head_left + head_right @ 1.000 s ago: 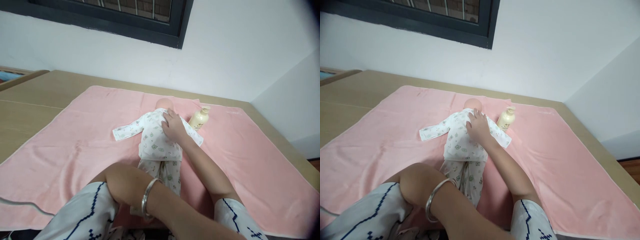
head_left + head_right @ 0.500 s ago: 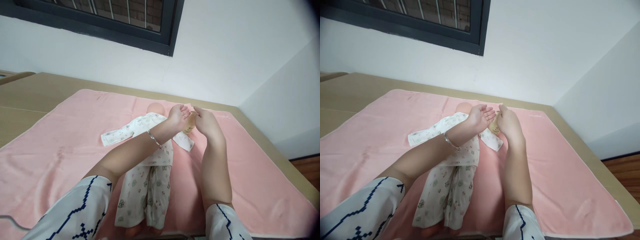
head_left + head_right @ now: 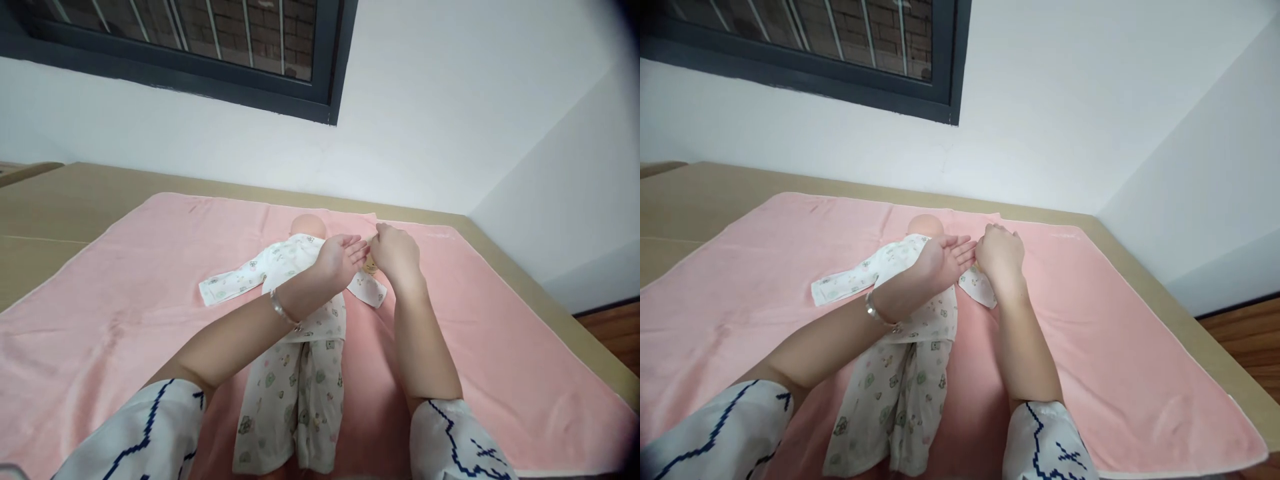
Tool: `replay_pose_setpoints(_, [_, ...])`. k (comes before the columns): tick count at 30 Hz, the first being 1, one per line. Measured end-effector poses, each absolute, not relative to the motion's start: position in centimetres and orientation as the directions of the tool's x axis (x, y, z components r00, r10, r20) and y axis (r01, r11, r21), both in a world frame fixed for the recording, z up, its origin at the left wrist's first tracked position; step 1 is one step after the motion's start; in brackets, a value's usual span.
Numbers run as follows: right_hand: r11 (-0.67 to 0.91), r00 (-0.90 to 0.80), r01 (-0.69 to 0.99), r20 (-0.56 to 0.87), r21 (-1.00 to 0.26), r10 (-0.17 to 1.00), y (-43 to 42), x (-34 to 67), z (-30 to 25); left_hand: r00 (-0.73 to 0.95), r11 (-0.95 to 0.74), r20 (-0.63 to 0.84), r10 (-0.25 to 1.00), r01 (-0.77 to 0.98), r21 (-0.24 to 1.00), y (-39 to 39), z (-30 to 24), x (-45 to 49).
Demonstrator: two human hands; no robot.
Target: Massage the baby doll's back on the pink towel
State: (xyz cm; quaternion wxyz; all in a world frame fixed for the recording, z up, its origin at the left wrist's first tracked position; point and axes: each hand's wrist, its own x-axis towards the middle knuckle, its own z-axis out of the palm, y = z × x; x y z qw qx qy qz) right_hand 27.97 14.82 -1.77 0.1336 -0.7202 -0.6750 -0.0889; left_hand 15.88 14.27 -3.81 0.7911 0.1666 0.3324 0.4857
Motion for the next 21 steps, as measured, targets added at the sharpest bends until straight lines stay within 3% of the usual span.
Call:
replay_pose_setpoints(8, [-0.096, 0.151, 0.978, 0.309, -0.186, 0.939, 14.8, 27.4, -2.1, 0.317, 0.52, -0.412, 0.854, -0.56, 0.645, 9.1, -2.6, 8.6])
replay_pose_setpoints(12, [0.183, -0.07, 0.913, 0.301, -0.365, 0.951, 12.4, 25.5, -1.8, 0.307, 0.49, -0.382, 0.872, -0.584, 0.648, 7.8, -1.4, 6.9])
replay_pose_setpoints(16, [0.479, -0.316, 0.718, 0.376, -0.505, 0.871, 8.7, 21.1, -3.0, 0.317, 0.352, -0.177, 0.932, -0.669, 0.654, 6.9, -0.7, 6.3])
replay_pose_setpoints(18, [0.486, -0.292, 0.693, 0.409, -0.533, 0.865, 6.8, 18.8, -4.6, 0.344, 0.349, -0.14, 0.928, -0.678, 0.647, 6.8, -0.5, 6.0])
replay_pose_setpoints(21, [0.479, -0.284, 0.603, 0.39, -0.637, 0.876, 4.1, 17.0, -7.1, 0.394, 0.452, -0.249, 0.885, -0.594, 0.666, 6.6, -0.8, 5.4])
